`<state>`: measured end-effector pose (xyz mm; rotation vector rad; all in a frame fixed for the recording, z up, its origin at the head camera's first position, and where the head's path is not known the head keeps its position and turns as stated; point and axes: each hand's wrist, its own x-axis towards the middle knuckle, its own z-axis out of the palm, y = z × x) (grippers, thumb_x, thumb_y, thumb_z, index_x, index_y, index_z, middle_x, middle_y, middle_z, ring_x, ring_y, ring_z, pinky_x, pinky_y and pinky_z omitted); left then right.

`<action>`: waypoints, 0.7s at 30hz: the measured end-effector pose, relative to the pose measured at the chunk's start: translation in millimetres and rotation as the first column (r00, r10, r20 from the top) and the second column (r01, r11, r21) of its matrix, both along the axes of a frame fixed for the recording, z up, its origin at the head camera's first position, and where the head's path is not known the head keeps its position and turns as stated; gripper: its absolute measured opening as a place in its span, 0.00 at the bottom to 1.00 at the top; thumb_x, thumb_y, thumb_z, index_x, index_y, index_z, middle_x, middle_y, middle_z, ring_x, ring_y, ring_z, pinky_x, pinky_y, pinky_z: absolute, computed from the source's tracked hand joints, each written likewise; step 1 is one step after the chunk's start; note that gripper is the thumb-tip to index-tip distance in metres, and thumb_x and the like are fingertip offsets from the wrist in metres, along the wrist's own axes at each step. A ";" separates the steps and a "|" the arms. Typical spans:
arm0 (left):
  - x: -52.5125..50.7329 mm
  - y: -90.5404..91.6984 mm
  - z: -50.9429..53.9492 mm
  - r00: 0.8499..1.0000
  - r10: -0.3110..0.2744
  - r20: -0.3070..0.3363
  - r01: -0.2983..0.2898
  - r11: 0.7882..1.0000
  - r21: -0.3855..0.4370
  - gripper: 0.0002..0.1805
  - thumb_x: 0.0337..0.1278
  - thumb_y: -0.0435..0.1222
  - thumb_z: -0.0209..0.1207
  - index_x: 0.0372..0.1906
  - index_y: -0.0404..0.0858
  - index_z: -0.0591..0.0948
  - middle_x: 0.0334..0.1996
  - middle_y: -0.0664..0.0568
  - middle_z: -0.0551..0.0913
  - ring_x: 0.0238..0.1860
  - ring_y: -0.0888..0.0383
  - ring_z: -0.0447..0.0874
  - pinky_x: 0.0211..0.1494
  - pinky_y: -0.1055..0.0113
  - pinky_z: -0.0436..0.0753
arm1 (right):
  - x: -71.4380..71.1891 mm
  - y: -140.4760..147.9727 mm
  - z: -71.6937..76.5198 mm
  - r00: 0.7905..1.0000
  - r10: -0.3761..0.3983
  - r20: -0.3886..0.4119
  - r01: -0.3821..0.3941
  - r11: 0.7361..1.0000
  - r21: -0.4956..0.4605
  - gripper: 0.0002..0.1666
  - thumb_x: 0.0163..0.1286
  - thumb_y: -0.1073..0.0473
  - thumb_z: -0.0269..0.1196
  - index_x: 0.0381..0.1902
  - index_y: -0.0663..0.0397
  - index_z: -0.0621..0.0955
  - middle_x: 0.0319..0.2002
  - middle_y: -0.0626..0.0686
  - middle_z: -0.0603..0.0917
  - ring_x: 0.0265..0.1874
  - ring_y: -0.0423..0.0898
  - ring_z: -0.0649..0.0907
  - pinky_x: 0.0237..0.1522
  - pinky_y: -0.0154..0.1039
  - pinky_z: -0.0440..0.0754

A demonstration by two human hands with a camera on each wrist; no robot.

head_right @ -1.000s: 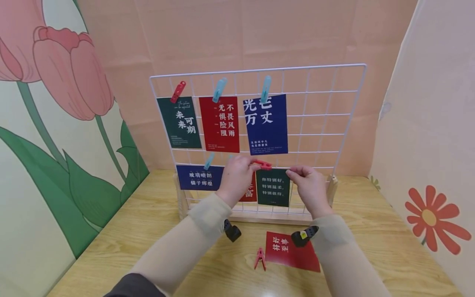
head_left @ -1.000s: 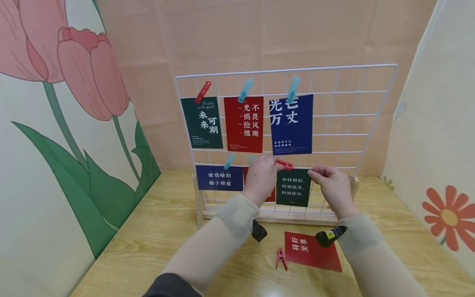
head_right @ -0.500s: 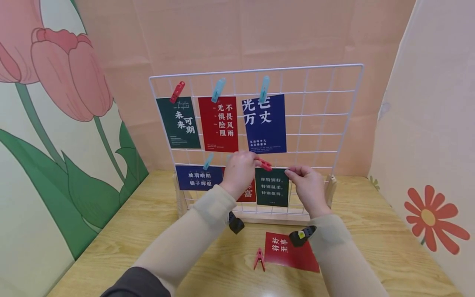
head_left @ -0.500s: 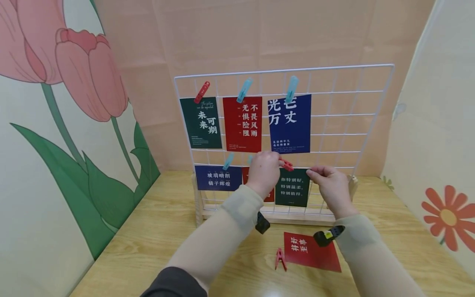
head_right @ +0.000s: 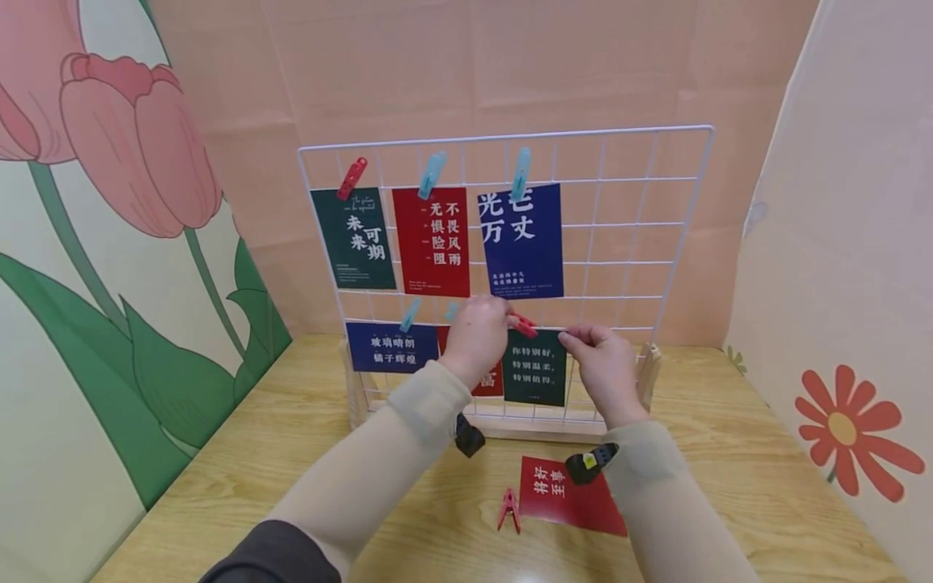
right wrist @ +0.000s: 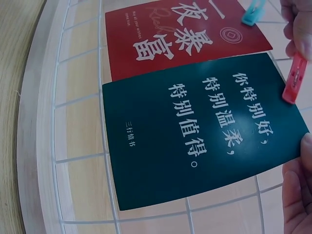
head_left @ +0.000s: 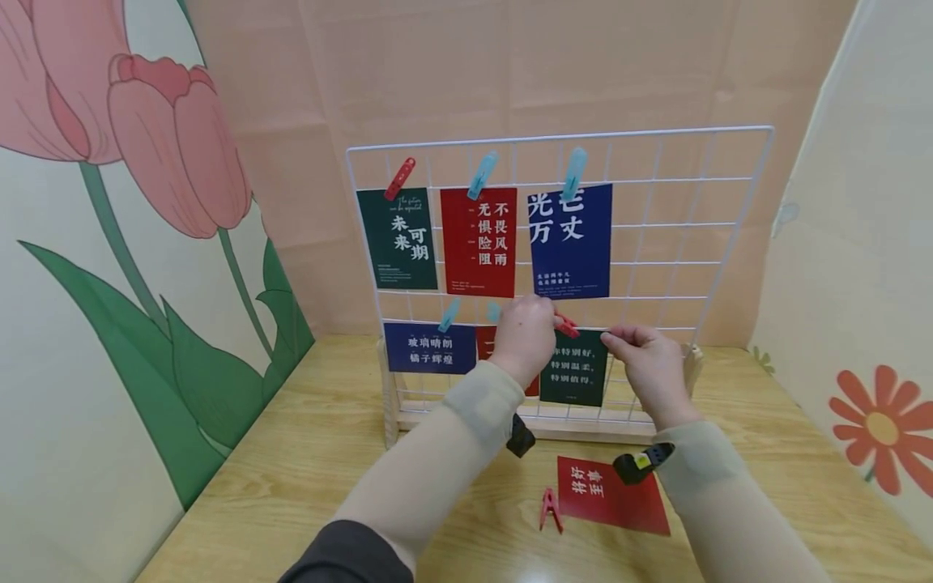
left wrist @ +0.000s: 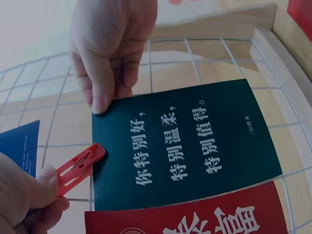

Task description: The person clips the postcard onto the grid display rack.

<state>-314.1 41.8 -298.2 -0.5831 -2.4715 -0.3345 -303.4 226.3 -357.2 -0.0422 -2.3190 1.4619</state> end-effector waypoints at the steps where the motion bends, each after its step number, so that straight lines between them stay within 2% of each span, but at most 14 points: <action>1: 0.1 -0.1 -0.2 1.000 -0.006 0.004 0.006 1.000 0.002 0.08 0.64 0.40 0.59 0.37 0.41 0.86 0.33 0.55 0.84 0.35 0.60 0.77 0.49 0.70 0.77 | -0.1 -0.3 -0.4 1.000 -0.004 -0.001 0.004 1.000 0.003 0.25 0.70 0.43 0.59 0.48 0.60 0.80 0.44 0.58 0.82 0.42 0.47 0.78 0.43 0.39 0.72; 4: 1.6 -0.8 -0.1 1.000 -0.018 0.018 0.018 1.000 0.006 0.08 0.64 0.40 0.60 0.38 0.41 0.85 0.33 0.54 0.84 0.37 0.59 0.78 0.50 0.69 0.77 | -0.4 -1.4 -1.8 1.000 -0.023 -0.009 0.023 1.000 0.017 0.24 0.69 0.43 0.59 0.47 0.60 0.80 0.43 0.57 0.82 0.41 0.45 0.78 0.42 0.37 0.73; 9: 4.6 -0.5 2.4 0.997 -0.021 0.078 0.019 0.999 0.031 0.08 0.63 0.39 0.60 0.40 0.40 0.85 0.35 0.54 0.83 0.39 0.59 0.77 0.52 0.68 0.77 | -2.6 -2.8 -4.8 0.998 -0.065 -0.024 0.065 0.998 0.021 0.23 0.69 0.43 0.60 0.46 0.58 0.81 0.42 0.55 0.82 0.40 0.44 0.78 0.40 0.34 0.74; 16: 4.8 1.3 8.1 0.991 -0.004 0.137 0.001 1.000 0.019 0.06 0.61 0.32 0.61 0.40 0.41 0.86 0.36 0.55 0.82 0.40 0.60 0.77 0.51 0.69 0.77 | -5.8 -4.5 -8.5 0.995 -0.091 -0.027 0.091 0.996 -0.006 0.23 0.69 0.42 0.60 0.46 0.56 0.81 0.42 0.54 0.82 0.42 0.46 0.77 0.43 0.37 0.73; 21: 4.2 3.2 10.4 0.987 0.010 0.161 -0.013 1.000 0.015 0.05 0.60 0.33 0.62 0.40 0.42 0.86 0.36 0.55 0.81 0.38 0.61 0.76 0.50 0.69 0.78 | -7.4 -5.4 -11.1 0.995 -0.093 -0.020 0.092 0.995 -0.029 0.23 0.69 0.42 0.59 0.47 0.55 0.81 0.43 0.53 0.82 0.43 0.45 0.77 0.44 0.36 0.74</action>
